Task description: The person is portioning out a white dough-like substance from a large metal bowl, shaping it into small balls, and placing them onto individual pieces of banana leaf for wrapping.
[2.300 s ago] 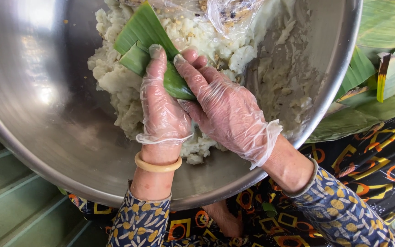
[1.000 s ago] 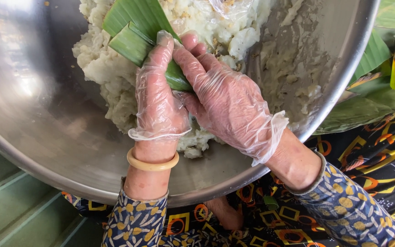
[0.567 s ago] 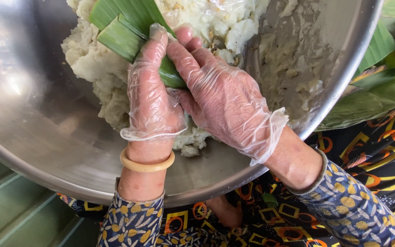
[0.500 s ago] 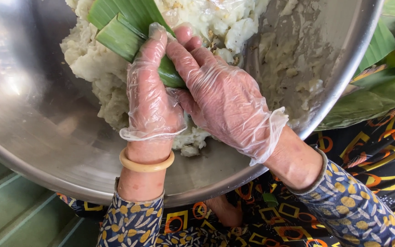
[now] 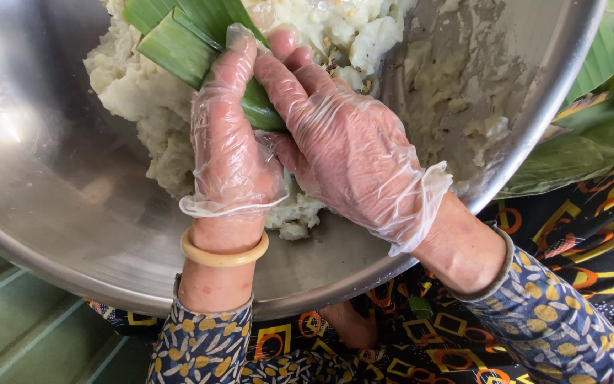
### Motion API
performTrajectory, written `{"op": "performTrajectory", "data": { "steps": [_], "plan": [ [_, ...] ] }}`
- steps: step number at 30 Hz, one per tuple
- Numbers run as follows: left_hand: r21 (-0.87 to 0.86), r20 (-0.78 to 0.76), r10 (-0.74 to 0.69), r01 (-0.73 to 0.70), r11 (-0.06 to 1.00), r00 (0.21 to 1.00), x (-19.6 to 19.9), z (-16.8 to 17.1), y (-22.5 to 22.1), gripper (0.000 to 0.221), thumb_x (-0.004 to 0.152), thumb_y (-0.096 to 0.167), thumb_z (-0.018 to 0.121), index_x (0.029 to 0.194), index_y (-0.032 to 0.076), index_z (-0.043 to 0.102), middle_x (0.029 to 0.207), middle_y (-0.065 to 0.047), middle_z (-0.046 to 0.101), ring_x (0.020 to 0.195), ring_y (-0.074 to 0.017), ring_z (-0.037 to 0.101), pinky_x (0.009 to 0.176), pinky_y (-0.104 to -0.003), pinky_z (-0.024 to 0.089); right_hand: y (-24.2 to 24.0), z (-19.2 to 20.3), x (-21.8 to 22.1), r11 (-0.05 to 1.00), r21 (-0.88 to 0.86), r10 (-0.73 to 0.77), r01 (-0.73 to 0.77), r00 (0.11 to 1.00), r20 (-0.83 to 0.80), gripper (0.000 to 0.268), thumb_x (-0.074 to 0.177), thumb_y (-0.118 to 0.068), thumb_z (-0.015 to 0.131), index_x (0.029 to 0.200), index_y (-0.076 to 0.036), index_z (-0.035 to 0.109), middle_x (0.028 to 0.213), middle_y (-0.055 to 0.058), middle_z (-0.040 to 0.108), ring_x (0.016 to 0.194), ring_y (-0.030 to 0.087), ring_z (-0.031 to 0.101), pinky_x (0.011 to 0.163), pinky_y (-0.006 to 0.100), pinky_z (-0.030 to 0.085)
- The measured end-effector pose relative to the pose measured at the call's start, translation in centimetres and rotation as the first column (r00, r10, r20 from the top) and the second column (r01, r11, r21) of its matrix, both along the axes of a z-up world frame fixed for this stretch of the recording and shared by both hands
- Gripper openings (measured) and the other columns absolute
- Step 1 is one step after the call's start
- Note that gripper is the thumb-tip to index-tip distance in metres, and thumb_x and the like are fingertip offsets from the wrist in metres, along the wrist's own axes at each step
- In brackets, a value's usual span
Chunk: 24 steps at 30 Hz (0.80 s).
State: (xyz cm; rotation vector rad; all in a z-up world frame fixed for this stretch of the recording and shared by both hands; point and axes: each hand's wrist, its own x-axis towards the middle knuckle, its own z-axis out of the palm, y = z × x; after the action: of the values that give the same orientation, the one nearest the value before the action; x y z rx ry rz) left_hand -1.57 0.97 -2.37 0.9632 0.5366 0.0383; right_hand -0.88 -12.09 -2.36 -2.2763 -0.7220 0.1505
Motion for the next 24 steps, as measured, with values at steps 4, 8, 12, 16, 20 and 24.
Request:
{"op": "performTrajectory", "data": {
  "steps": [4, 8, 12, 16, 20, 24],
  "plan": [
    [-0.037, 0.026, -0.006, 0.007, 0.999, 1.0, 0.06, 0.0, 0.02, 0.031, 0.094, 0.022, 0.067, 0.11, -0.004, 0.07, 0.105, -0.015, 0.074, 0.098, -0.0216, 0.068, 0.095, -0.032, 0.056, -0.03, -0.03, -0.03, 1.0, 0.006, -0.004, 0.004, 1.0, 0.001, 0.075, 0.085, -0.007, 0.075, 0.15, -0.007, 0.038, 0.147, 0.021, 0.06, 0.094, 0.032, 0.072, 0.069, 0.038, 0.057],
    [-0.01, 0.034, -0.012, 0.012, 1.0, 0.999, -0.02, -0.15, 0.03, 0.031, 0.094, 0.022, 0.067, 0.108, -0.005, 0.072, 0.105, -0.013, 0.075, 0.099, -0.0205, 0.068, 0.096, -0.031, 0.055, -0.12, 0.08, -0.02, 1.0, 0.007, 0.001, -0.001, 1.0, -0.014, 0.078, 0.084, -0.007, 0.076, 0.151, -0.008, 0.036, 0.147, 0.021, 0.061, 0.094, 0.032, 0.073, 0.068, 0.038, 0.057],
    [0.014, -0.025, -0.003, 0.003, 1.0, 1.0, 0.05, -0.08, 0.06, 0.034, 0.092, 0.024, 0.067, 0.107, -0.005, 0.073, 0.105, -0.012, 0.075, 0.098, -0.0199, 0.068, 0.095, -0.03, 0.054, -0.14, -0.17, -0.17, 1.0, -0.019, 0.0, 0.0, 1.0, 0.01, 0.076, 0.088, -0.011, 0.077, 0.153, -0.007, 0.037, 0.145, 0.022, 0.061, 0.104, 0.034, 0.074, 0.073, 0.037, 0.059],
    [0.013, 0.038, -0.042, 0.041, 0.999, 0.998, -0.09, -0.29, 0.13, 0.031, 0.094, 0.023, 0.066, 0.107, -0.004, 0.074, 0.106, -0.01, 0.075, 0.101, -0.0179, 0.066, 0.098, -0.029, 0.053, -0.2, -0.06, -0.14, 1.0, 0.011, 0.008, -0.008, 1.0, -0.001, 0.074, 0.089, -0.008, 0.077, 0.151, -0.006, 0.037, 0.146, 0.022, 0.06, 0.097, 0.034, 0.072, 0.071, 0.039, 0.057],
    [0.046, 0.024, -0.041, 0.04, 0.998, 0.999, -0.19, -0.45, 0.28, 0.032, 0.094, 0.024, 0.066, 0.107, -0.004, 0.074, 0.107, -0.01, 0.075, 0.103, -0.0179, 0.067, 0.1, -0.029, 0.052, -0.11, -0.12, -0.15, 1.0, 0.0, 0.001, -0.001, 1.0, 0.016, 0.072, 0.09, -0.008, 0.077, 0.151, -0.006, 0.038, 0.144, 0.022, 0.063, 0.09, 0.032, 0.073, 0.065, 0.038, 0.056],
    [0.028, 0.088, -0.077, 0.075, 0.997, 0.993, -0.19, -0.54, 0.26, 0.027, 0.096, 0.023, 0.064, 0.104, -0.001, 0.075, 0.106, -0.007, 0.074, 0.103, -0.0159, 0.064, 0.101, -0.028, 0.05, -0.14, -0.25, -0.16, 0.999, -0.035, 0.009, -0.009, 1.0, 0.016, 0.074, 0.09, -0.009, 0.076, 0.153, -0.006, 0.037, 0.139, 0.021, 0.064, 0.098, 0.033, 0.073, 0.071, 0.037, 0.058]
  ]
}}
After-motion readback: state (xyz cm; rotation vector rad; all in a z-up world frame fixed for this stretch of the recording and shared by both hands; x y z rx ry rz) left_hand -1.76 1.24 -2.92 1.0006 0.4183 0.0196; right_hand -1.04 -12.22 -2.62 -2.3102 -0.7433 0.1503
